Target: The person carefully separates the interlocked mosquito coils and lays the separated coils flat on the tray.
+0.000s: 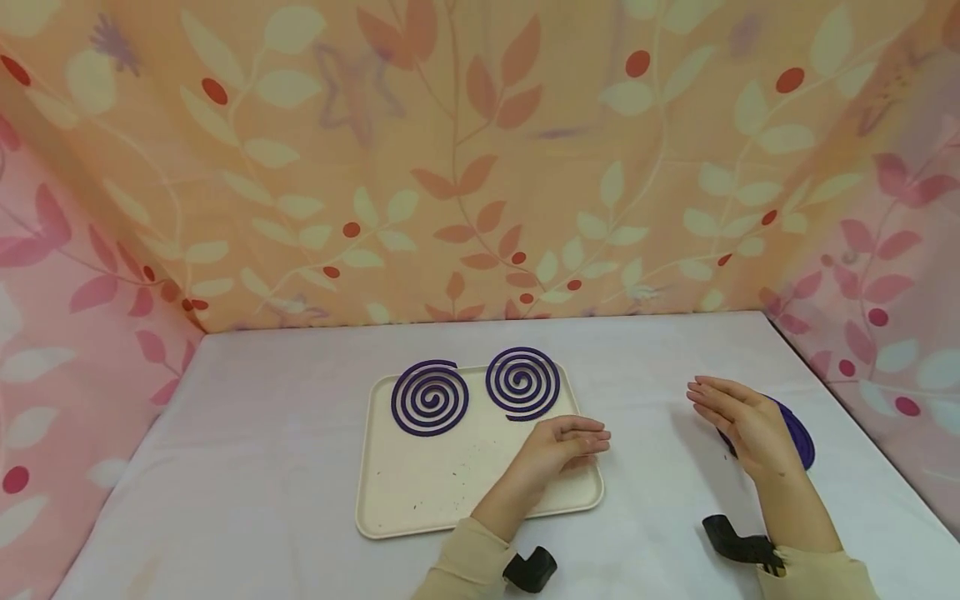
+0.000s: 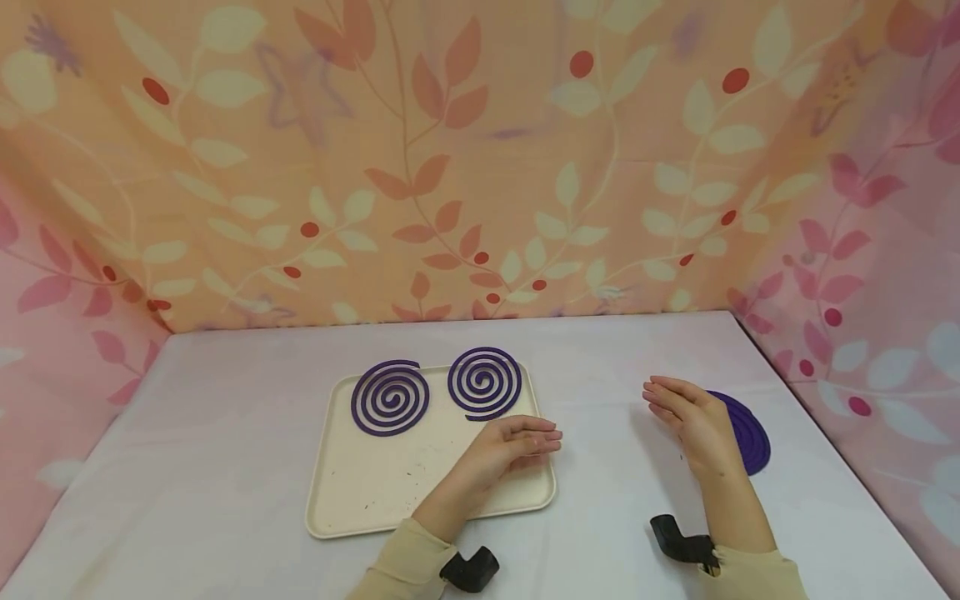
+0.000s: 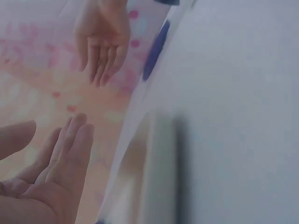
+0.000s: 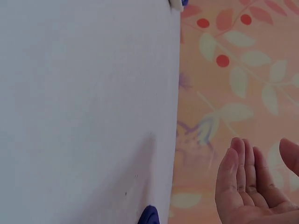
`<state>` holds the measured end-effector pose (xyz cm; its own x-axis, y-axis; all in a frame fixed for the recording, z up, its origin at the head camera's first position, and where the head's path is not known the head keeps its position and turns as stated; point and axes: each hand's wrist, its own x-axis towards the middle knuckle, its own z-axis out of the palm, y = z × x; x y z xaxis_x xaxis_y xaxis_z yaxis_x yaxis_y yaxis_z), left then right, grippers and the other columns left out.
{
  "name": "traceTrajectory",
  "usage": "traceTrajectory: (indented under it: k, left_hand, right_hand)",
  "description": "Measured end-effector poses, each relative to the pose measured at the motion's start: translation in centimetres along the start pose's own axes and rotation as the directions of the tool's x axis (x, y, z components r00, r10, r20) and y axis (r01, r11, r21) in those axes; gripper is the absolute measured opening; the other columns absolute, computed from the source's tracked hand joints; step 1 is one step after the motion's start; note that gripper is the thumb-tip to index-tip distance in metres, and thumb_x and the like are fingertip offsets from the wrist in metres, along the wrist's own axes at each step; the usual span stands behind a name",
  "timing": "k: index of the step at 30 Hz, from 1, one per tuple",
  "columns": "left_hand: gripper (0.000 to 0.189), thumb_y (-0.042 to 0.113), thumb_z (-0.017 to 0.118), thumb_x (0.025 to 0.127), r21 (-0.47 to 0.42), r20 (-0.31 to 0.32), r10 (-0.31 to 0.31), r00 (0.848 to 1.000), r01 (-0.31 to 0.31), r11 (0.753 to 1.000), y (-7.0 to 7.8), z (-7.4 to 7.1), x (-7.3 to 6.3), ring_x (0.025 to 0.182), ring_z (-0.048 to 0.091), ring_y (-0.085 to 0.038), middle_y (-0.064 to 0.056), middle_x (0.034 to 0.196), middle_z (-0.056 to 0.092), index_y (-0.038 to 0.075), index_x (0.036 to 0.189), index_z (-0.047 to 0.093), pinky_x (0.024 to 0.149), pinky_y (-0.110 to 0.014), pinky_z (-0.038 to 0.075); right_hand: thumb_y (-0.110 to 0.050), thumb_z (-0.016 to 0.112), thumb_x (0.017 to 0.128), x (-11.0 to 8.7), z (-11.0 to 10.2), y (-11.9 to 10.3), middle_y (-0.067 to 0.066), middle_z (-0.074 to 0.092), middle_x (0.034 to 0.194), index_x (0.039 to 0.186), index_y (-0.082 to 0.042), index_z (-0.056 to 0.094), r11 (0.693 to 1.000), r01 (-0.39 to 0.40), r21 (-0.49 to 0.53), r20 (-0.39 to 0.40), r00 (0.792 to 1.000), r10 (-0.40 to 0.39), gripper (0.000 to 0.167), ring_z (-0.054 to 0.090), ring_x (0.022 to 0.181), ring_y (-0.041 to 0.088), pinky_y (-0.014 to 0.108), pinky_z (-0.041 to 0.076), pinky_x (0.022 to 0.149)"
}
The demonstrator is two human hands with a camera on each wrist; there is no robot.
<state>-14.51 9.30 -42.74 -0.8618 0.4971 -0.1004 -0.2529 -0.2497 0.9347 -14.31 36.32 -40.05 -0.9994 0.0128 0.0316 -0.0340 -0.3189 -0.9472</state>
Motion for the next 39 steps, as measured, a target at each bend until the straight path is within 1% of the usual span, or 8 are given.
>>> traceTrajectory:
  k: [4,9,18,24,28,31,35,39]
  left_hand:
    - [0.025,-0.005,0.052,0.091,-0.035,0.015,-0.028,0.999,0.029,0.999,-1.4,2.5,0.5,0.103,0.062,-0.033,-0.027,0.110,0.063,-0.016,0.113,0.057,0.088,-0.038,0.051]
    - [0.024,-0.002,0.055,0.091,-0.008,0.020,-0.051,0.998,0.052,0.999,-2.6,4.9,1.4,0.098,0.065,-0.027,-0.019,0.105,0.067,-0.013,0.111,0.060,0.085,-0.035,0.053]
    - [0.016,-0.007,0.058,0.086,0.049,-0.097,-0.101,0.990,0.106,0.993,-3.8,8.4,3.8,0.087,0.068,-0.019,-0.011,0.092,0.071,-0.006,0.100,0.067,0.076,-0.031,0.056]
    - [0.015,-0.007,0.059,0.085,0.014,-0.145,-0.110,0.983,0.113,0.993,-4.2,9.8,5.5,0.086,0.068,-0.019,-0.010,0.090,0.070,-0.007,0.099,0.066,0.076,-0.032,0.056]
    - [0.015,-0.007,0.059,0.085,0.012,-0.166,-0.113,0.980,0.117,0.993,-4.5,10.8,6.7,0.085,0.068,-0.019,-0.012,0.090,0.070,-0.007,0.098,0.066,0.075,-0.030,0.056]
    - [0.016,-0.008,0.059,0.085,0.013,-0.180,-0.122,0.976,0.126,0.992,-4.8,11.5,7.4,0.085,0.067,-0.017,-0.012,0.092,0.070,-0.006,0.098,0.066,0.074,-0.028,0.056]
    - [0.018,-0.009,0.058,0.084,-0.003,-0.195,-0.141,0.971,0.143,0.990,-5.1,12.3,8.2,0.085,0.065,-0.013,-0.012,0.095,0.070,-0.007,0.100,0.066,0.074,-0.027,0.055]
    - [0.021,-0.012,0.056,0.084,-0.041,-0.208,-0.165,0.964,0.159,0.986,-5.3,12.9,9.0,0.089,0.064,-0.016,-0.012,0.098,0.069,-0.008,0.103,0.065,0.077,-0.030,0.055]
  right_hand:
    - [0.006,0.048,0.094,-0.9,-1.8,-0.4,0.001,0.069,0.101,0.100,-0.008,0.072,1.000,0.003,-0.022,0.001,1.000,-0.003,0.028,0.067,0.093,0.012,0.024,0.052,0.081]
    - [0.008,0.047,0.094,-1.5,-3.4,-0.8,0.004,0.069,0.101,0.104,-0.003,0.071,0.998,0.055,-0.025,0.017,0.998,-0.054,0.028,0.067,0.094,0.015,0.024,0.053,0.080]
    - [0.012,0.040,0.095,-2.6,-5.9,-1.3,0.006,0.069,0.103,0.107,-0.001,0.069,0.994,0.107,0.007,0.032,0.994,-0.107,0.034,0.067,0.093,0.015,0.024,0.053,0.080]
    - [0.012,0.037,0.096,-3.2,-8.3,-1.5,0.008,0.069,0.104,0.107,0.000,0.069,0.991,0.114,0.072,0.028,0.993,-0.116,0.036,0.067,0.094,0.017,0.026,0.053,0.080]
    - [0.008,0.042,0.096,-3.2,-11.2,-1.1,0.006,0.070,0.102,0.106,-0.004,0.070,0.994,0.105,-0.022,-0.024,0.994,-0.106,0.033,0.067,0.093,0.015,0.024,0.054,0.078]
    - [0.005,0.045,0.096,-3.5,-12.2,-1.1,0.004,0.070,0.099,0.103,-0.007,0.072,0.995,0.085,-0.054,-0.071,0.993,-0.089,0.030,0.068,0.091,0.014,0.024,0.054,0.075]
    - [0.006,0.041,0.097,-4.3,-12.0,-1.6,0.005,0.071,0.096,0.099,-0.004,0.072,0.996,0.079,0.039,-0.103,0.992,-0.075,0.033,0.068,0.087,0.016,0.025,0.055,0.073]
    - [0.008,0.036,0.097,-4.9,-12.5,-1.8,0.007,0.071,0.092,0.095,-0.003,0.073,0.991,0.080,0.103,-0.139,0.988,-0.066,0.039,0.069,0.084,0.017,0.025,0.056,0.071]
